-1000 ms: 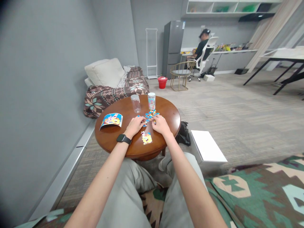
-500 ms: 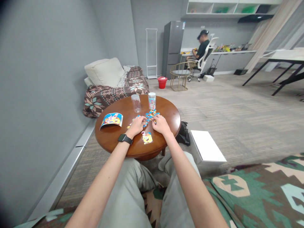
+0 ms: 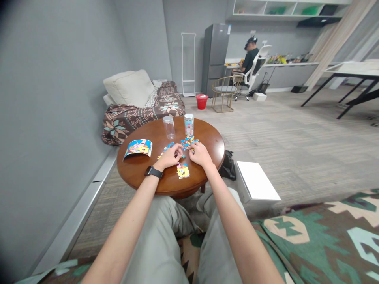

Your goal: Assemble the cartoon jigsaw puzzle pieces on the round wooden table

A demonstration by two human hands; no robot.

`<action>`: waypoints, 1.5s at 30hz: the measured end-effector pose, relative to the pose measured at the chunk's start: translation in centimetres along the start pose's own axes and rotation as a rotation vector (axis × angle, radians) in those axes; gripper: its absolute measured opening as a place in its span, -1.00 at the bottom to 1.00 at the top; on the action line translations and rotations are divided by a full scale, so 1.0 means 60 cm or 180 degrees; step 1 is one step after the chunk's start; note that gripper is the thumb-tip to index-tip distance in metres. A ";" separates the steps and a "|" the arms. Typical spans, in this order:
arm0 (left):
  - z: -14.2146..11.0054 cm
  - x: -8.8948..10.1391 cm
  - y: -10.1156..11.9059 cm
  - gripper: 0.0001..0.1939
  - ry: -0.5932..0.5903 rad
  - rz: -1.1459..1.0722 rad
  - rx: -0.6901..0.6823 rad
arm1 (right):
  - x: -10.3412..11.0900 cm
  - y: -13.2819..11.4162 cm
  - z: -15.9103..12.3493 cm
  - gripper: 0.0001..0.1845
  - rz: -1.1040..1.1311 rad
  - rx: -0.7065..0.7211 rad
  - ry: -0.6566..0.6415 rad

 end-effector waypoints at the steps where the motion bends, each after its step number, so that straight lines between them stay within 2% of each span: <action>1: 0.000 0.001 -0.003 -0.61 0.0029 0.0023 0.0031 | 0.000 0.000 0.000 -0.86 0.0002 -0.0007 -0.0015; 6: 0.002 0.018 -0.019 -0.78 0.0285 0.0253 0.0211 | -0.001 0.000 0.000 -0.86 0.0019 -0.0014 -0.0012; 12: 0.002 0.029 -0.022 -0.82 0.0455 0.0328 0.0296 | 0.004 -0.003 0.000 -0.87 0.0115 0.0090 0.0108; 25: 0.005 0.013 -0.013 -0.81 0.0141 0.0260 0.0175 | 0.011 -0.042 -0.004 -0.94 0.0341 0.0549 0.0079; 32: 0.004 0.026 -0.010 -0.82 0.0339 0.0407 0.0183 | 0.010 -0.044 -0.004 -0.92 0.0303 0.0542 0.0003; 45: 0.001 0.026 -0.011 -0.78 0.0346 0.0459 0.0262 | 0.006 -0.043 -0.004 -0.91 0.0373 0.0494 -0.0053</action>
Point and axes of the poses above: each hand's wrist, its own z-axis towards the middle knuckle, its own x-axis out of the back of the hand, y = z × x, the point moved 10 cm from there along z, towards the middle knuckle, and after that the axes turned 3 degrees about z, right-handed, at the moved point
